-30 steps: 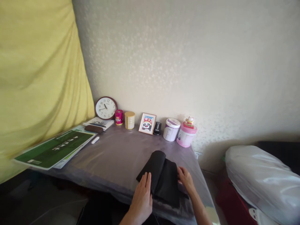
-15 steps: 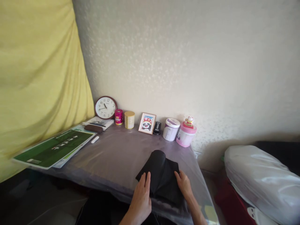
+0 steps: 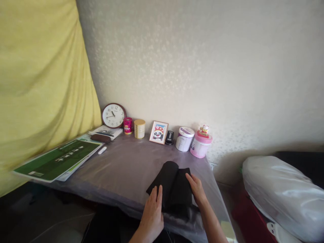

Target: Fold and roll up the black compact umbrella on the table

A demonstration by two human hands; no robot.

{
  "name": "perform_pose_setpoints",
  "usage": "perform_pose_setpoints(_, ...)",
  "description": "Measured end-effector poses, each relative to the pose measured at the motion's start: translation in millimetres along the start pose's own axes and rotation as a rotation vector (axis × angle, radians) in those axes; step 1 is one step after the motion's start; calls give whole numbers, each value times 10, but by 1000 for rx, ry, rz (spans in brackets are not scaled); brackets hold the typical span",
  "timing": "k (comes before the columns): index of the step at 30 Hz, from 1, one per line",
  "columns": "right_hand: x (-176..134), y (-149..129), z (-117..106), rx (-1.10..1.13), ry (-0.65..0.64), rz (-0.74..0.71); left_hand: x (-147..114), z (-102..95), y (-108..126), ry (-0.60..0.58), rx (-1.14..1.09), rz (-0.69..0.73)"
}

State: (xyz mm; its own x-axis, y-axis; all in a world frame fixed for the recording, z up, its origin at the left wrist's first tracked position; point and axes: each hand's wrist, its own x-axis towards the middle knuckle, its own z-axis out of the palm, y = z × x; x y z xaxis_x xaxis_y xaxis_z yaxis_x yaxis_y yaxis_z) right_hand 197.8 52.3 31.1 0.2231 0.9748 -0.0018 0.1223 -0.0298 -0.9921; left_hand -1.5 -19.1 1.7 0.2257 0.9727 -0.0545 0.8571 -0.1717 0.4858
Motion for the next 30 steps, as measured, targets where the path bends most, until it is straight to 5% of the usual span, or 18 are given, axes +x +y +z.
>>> perform_pose_setpoints(6, 175, -224, 385, 30, -33, -14, 10, -31, 36, -12, 7, -21)
perform_pose_setpoints(13, 378, -117, 773, -52, -30, 35, 18, -67, 25, -23, -3, -36)
perform_pose_setpoints(24, 467, 55, 1003, -289, -128, 51, 17, 15, -130, 23, 73, -2)
perform_pose_setpoints(30, 388, 16, 979, -359, -220, -47, -76, 222, -347, 340, 112, 108)
